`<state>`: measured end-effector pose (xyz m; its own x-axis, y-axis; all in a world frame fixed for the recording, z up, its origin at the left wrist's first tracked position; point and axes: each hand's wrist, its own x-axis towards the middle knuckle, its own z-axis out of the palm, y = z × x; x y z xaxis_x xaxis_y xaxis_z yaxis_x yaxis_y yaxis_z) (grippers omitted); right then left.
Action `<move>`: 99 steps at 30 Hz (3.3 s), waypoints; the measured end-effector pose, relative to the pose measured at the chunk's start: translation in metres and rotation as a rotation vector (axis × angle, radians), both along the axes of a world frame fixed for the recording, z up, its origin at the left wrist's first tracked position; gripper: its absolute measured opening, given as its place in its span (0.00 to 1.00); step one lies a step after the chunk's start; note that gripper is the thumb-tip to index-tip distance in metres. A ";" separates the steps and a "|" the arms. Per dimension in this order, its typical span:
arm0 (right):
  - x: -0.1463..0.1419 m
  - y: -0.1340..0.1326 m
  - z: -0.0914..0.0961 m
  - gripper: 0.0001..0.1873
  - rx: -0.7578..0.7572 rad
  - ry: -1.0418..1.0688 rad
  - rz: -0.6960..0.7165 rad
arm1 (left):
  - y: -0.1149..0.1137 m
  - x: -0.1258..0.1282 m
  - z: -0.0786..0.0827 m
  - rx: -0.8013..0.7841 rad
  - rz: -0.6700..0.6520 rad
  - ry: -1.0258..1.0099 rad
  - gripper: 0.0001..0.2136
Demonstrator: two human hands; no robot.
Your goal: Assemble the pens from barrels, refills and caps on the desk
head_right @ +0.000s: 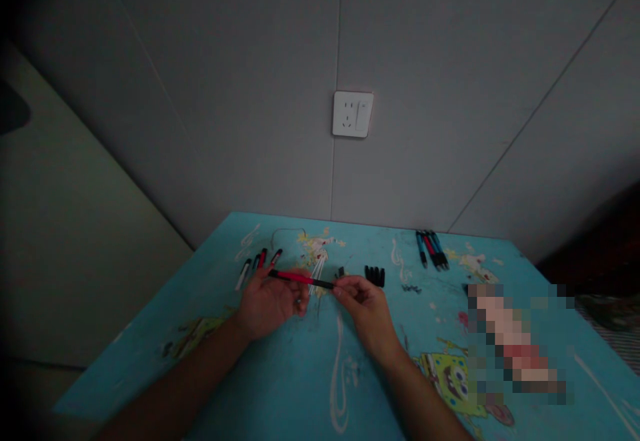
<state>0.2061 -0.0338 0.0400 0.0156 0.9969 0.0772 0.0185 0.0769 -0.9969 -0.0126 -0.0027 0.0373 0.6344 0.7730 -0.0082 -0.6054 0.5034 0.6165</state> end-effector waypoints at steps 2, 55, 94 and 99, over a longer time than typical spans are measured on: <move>0.001 -0.001 0.001 0.14 0.030 -0.058 -0.003 | 0.003 0.000 -0.004 0.005 0.017 0.025 0.31; 0.001 0.006 -0.024 0.33 -0.267 -0.015 0.349 | 0.024 -0.010 -0.024 0.549 0.544 0.700 0.15; 0.152 0.056 -0.013 0.28 -0.366 -1.429 -0.715 | 0.044 -0.046 -0.031 1.025 0.868 1.772 0.12; 0.162 0.070 -0.025 0.29 -0.406 -1.440 -0.663 | 0.042 -0.047 -0.035 0.971 0.835 1.880 0.09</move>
